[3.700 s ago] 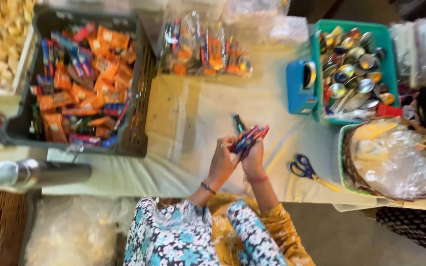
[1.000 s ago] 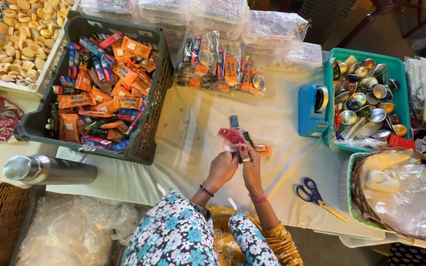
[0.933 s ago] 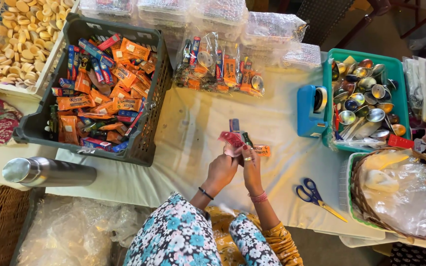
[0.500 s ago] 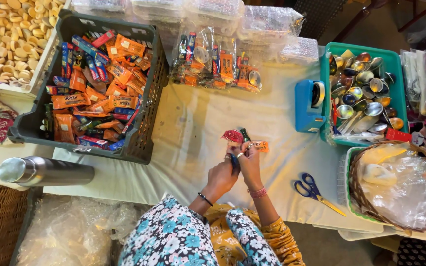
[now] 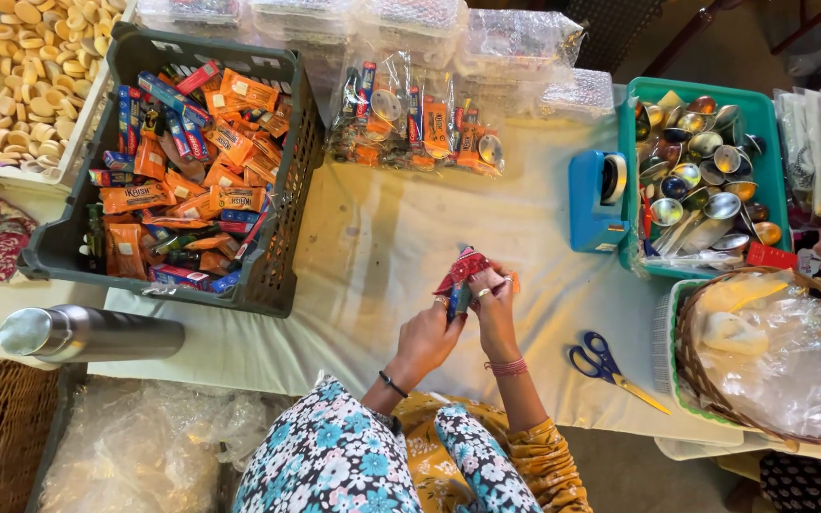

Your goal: The person sits at a table and packs small items, including chocolate bars and metal cups, into clear plastic bags. They use a tape dispenser to seal the bags and place the finished packages on the table.

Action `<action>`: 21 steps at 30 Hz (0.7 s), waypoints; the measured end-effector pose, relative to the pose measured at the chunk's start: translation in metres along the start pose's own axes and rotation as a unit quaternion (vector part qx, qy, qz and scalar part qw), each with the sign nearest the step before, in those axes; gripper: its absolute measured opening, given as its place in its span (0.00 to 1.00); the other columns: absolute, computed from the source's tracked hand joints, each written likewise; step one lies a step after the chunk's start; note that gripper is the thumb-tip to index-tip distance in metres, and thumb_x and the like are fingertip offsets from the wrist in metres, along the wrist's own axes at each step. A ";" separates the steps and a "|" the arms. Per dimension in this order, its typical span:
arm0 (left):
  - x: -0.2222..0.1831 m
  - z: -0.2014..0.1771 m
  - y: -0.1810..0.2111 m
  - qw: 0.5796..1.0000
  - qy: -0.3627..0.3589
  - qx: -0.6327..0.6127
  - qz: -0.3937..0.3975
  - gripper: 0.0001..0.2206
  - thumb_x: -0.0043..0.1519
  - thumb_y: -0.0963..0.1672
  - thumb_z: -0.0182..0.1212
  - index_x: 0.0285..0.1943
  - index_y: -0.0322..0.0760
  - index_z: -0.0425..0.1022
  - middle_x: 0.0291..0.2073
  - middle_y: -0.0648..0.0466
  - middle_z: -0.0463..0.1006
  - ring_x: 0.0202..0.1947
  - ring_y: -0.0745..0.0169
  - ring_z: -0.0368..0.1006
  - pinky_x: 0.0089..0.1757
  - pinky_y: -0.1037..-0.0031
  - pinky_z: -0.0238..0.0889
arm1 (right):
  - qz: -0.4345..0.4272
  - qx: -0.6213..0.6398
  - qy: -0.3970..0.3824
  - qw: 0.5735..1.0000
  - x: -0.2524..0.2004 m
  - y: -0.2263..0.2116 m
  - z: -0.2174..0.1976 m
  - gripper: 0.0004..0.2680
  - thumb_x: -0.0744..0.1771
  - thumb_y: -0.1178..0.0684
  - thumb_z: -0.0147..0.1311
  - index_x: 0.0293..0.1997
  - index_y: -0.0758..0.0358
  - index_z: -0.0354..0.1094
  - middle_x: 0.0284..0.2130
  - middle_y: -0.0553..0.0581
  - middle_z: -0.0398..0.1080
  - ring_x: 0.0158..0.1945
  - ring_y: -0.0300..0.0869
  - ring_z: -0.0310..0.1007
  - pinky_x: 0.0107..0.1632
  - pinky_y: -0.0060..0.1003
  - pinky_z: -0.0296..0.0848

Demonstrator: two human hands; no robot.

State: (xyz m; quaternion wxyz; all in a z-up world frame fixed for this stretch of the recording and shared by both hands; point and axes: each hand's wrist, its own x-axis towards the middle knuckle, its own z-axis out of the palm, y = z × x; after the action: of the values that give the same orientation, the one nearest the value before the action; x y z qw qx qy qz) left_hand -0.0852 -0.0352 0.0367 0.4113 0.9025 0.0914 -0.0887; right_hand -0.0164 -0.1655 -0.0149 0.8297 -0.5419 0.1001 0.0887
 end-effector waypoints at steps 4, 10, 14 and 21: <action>0.004 0.001 0.000 0.999 0.033 0.013 -0.002 0.16 0.65 0.51 0.57 0.48 0.34 0.71 0.29 0.39 0.81 0.34 0.34 0.77 0.36 0.46 0.67 | 0.039 0.028 -0.038 0.998 -0.018 -0.033 0.029 0.15 0.67 0.58 0.47 0.60 0.48 0.57 0.47 0.45 0.70 0.45 0.29 0.73 0.45 0.29 0.77; -0.008 -0.008 0.000 0.996 -0.079 0.025 0.030 0.16 0.64 0.50 0.56 0.49 0.33 0.69 0.28 0.38 0.80 0.33 0.33 0.76 0.35 0.48 0.67 | -0.050 0.076 -0.010 0.996 -0.015 -0.036 0.020 0.19 0.67 0.64 0.38 0.66 0.55 0.61 0.49 0.49 0.69 0.46 0.34 0.73 0.48 0.35 0.78; 0.004 0.013 -0.021 0.967 -0.063 -0.241 -0.043 0.15 0.68 0.51 0.49 0.45 0.35 0.69 0.22 0.51 0.76 0.24 0.59 0.74 0.29 0.67 0.67 | -0.076 0.087 0.043 0.992 -0.011 -0.026 0.014 0.12 0.70 0.62 0.37 0.58 0.66 0.66 0.49 0.54 0.73 0.48 0.38 0.75 0.50 0.35 0.77; 0.019 0.024 -0.025 0.864 0.058 -0.500 0.017 0.18 0.74 0.52 0.43 0.44 0.34 0.64 0.23 0.56 0.70 0.23 0.70 0.66 0.29 0.75 0.65 | -0.142 0.137 0.020 0.980 -0.003 -0.003 0.001 0.11 0.74 0.59 0.43 0.62 0.68 0.69 0.43 0.57 0.71 0.40 0.40 0.68 0.43 0.37 0.72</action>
State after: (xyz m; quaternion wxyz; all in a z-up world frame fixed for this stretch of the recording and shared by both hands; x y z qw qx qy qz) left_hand -0.0746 -0.0356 -0.0010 0.8027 0.5810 0.1319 0.0281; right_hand -0.0185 -0.1661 -0.0107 0.8983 -0.4331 0.0499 -0.0552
